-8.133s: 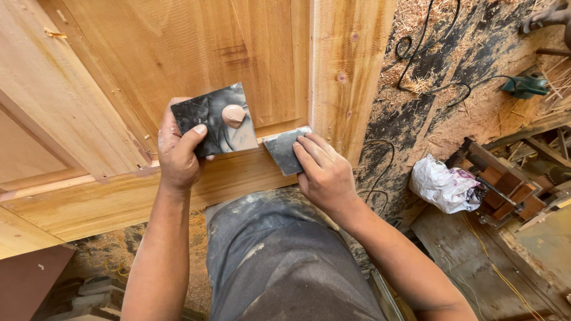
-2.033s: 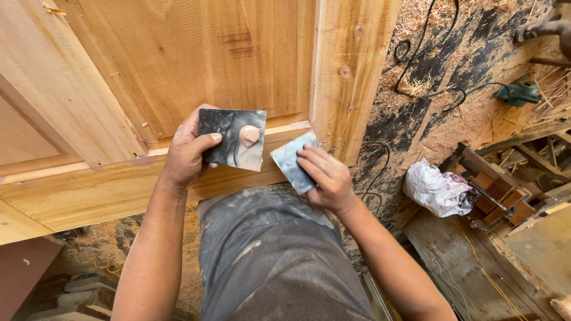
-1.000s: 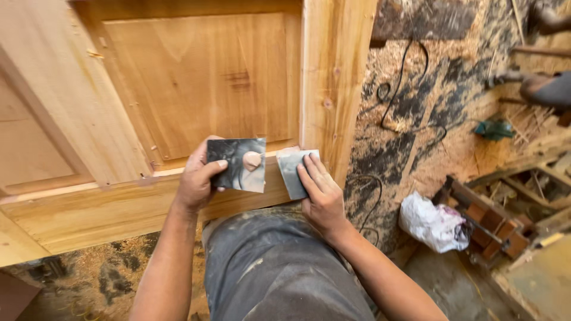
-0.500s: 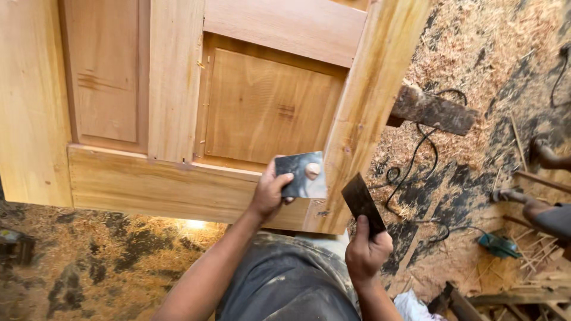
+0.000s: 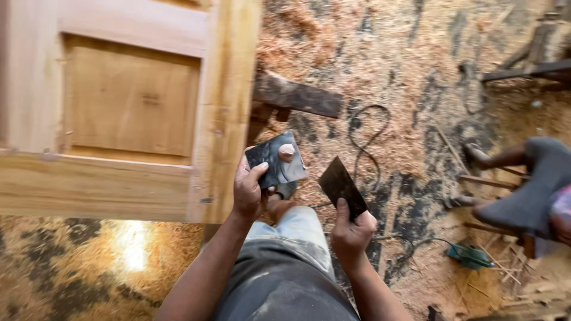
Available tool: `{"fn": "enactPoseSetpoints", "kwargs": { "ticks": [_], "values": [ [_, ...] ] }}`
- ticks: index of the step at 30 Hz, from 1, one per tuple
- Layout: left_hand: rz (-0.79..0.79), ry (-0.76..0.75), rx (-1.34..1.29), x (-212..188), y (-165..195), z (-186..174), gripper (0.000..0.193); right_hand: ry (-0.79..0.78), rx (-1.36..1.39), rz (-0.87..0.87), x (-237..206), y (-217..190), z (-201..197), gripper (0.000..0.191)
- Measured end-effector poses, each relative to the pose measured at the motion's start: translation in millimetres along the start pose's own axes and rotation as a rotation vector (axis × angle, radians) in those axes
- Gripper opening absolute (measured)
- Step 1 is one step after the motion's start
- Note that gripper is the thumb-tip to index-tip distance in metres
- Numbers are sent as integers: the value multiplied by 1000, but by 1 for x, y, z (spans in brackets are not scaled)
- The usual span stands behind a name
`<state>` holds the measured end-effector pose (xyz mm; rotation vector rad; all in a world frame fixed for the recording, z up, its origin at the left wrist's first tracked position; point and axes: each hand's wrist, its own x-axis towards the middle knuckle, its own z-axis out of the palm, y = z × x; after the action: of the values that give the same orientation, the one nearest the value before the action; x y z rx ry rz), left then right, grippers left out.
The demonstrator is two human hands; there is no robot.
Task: The person applies wood filler to the seams of a paneled wooden door. They scoop filler from a can onto a plastic spreader card and press the filler into the gaps between the door panels, working along the joints.
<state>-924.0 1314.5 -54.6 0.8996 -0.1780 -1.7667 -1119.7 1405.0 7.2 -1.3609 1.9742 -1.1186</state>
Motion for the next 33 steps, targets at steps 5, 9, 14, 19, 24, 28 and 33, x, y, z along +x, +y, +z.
{"fn": "enactPoseSetpoints", "kwargs": {
  "ticks": [5,9,14,19,24,28,33],
  "values": [
    [6,0,48,-7,-35,85,29,-102,-28,-340,25,4,-43,19],
    [21,-65,40,8,-40,124,25,-201,-69,211,57,37,-71,23],
    [98,-76,127,42,-52,128,28,-74,632,537,120,86,-103,14],
    [138,9,167,108,-70,117,25,-214,889,653,218,108,-105,18],
    [293,59,183,226,-72,140,30,-444,829,541,363,108,-84,22],
    [113,220,185,310,-62,182,37,-549,422,155,478,99,-74,25],
    [307,213,-28,351,-17,218,39,-779,709,528,583,64,-17,30]
  ]
}}
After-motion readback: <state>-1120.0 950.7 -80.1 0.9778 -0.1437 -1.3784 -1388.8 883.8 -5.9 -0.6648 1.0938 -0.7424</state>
